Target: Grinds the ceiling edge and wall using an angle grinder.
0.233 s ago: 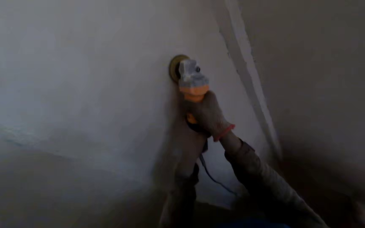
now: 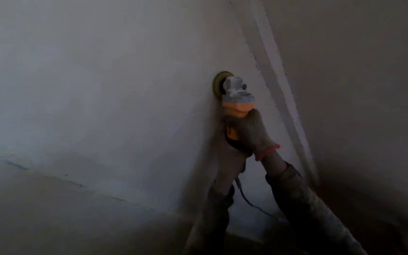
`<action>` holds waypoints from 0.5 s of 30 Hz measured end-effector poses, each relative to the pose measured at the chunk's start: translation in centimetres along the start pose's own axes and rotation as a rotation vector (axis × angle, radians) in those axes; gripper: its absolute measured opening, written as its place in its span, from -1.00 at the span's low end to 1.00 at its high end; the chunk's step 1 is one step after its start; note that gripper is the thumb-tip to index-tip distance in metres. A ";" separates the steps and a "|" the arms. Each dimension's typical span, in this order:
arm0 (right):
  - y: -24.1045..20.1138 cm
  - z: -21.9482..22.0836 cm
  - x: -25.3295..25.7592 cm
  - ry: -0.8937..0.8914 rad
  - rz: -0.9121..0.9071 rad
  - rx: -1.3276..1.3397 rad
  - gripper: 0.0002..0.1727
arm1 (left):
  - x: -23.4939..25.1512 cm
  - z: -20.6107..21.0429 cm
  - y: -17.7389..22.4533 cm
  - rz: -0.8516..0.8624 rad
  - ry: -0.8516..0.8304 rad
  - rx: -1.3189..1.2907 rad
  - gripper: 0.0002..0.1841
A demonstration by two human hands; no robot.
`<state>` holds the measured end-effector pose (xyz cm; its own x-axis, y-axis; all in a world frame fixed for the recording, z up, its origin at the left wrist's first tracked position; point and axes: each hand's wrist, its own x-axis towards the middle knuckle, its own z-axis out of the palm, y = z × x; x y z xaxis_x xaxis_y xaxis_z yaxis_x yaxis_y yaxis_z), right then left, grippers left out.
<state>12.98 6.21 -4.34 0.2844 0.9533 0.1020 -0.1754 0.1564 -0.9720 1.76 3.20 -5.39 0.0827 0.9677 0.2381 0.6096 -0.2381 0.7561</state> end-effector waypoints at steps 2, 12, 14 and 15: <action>-1.2 0.3 -0.4 -0.014 -0.035 -0.034 -0.49 | -0.4 -0.3 0.6 0.009 0.020 -0.103 -0.30; -5.8 2.7 -1.0 -0.143 -0.319 -0.234 -0.56 | 0.4 -2.0 1.0 0.128 0.215 -0.297 -0.53; -6.7 3.3 -1.6 -0.143 -0.366 -0.226 -0.54 | -0.3 -2.2 1.1 0.165 0.269 -0.259 -0.50; -6.9 3.5 -2.0 -0.194 -0.424 -0.267 -0.56 | -1.4 -2.2 1.2 0.150 0.280 -0.236 -0.52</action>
<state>10.35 4.15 2.87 0.0940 0.8548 0.5104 0.1698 0.4914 -0.8542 0.60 1.37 -3.49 -0.0807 0.8685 0.4890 0.4064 -0.4193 0.8118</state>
